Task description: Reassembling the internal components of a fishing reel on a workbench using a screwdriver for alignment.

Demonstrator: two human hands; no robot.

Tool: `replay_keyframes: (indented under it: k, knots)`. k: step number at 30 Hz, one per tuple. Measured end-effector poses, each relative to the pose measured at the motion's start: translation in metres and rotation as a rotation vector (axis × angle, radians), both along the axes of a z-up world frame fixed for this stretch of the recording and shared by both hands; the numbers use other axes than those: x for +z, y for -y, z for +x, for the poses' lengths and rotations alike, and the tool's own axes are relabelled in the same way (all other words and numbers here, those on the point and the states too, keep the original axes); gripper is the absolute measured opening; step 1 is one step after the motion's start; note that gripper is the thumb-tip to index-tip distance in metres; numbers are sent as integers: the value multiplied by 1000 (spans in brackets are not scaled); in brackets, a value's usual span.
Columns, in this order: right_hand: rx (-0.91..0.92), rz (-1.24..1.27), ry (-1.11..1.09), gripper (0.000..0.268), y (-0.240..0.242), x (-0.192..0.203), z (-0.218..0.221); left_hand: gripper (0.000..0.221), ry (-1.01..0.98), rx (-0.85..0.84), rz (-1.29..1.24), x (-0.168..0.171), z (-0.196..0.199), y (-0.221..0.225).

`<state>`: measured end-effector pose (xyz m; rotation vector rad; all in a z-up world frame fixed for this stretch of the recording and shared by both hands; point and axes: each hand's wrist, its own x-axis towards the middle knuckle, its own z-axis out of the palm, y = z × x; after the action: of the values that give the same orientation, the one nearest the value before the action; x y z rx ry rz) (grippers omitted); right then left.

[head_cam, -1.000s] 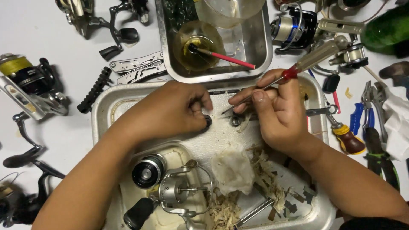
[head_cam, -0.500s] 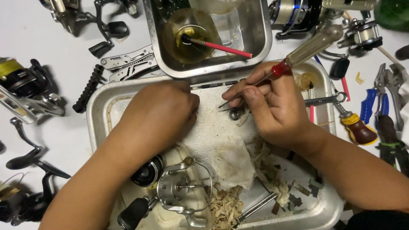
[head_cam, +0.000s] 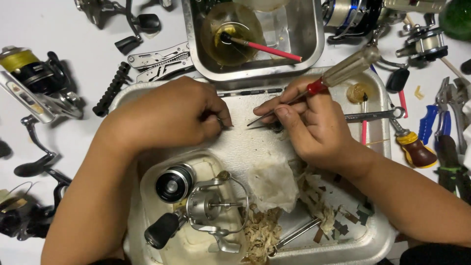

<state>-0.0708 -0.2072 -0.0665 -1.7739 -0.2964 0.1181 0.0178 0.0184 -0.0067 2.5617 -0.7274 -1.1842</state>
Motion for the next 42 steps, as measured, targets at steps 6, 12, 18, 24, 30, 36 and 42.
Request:
replay_keyframes:
  k: [6,12,18,24,30,36,42]
  knots:
    - [19,-114,-2,15,-4,-3,2,31,-84,2,-160,-17,13,-9]
    - [77,116,346,11,11,-19,3,37,-185,66,-308,-18,21,-20]
    - [314,-401,674,22,15,11,30,34,-319,42,-662,-47,30,-27]
    - [549,-732,741,20,-8,2,38,26,-422,165,-955,-65,40,-36]
    - [563,-767,762,20,-20,-21,44,27,-484,461,-1044,-58,33,-34]
    - [578,-810,765,6,-25,-21,45,25,-477,494,-1124,-79,45,-32]
    - [566,-811,759,15,-24,-24,46,26,-506,632,-1069,-76,46,-31]
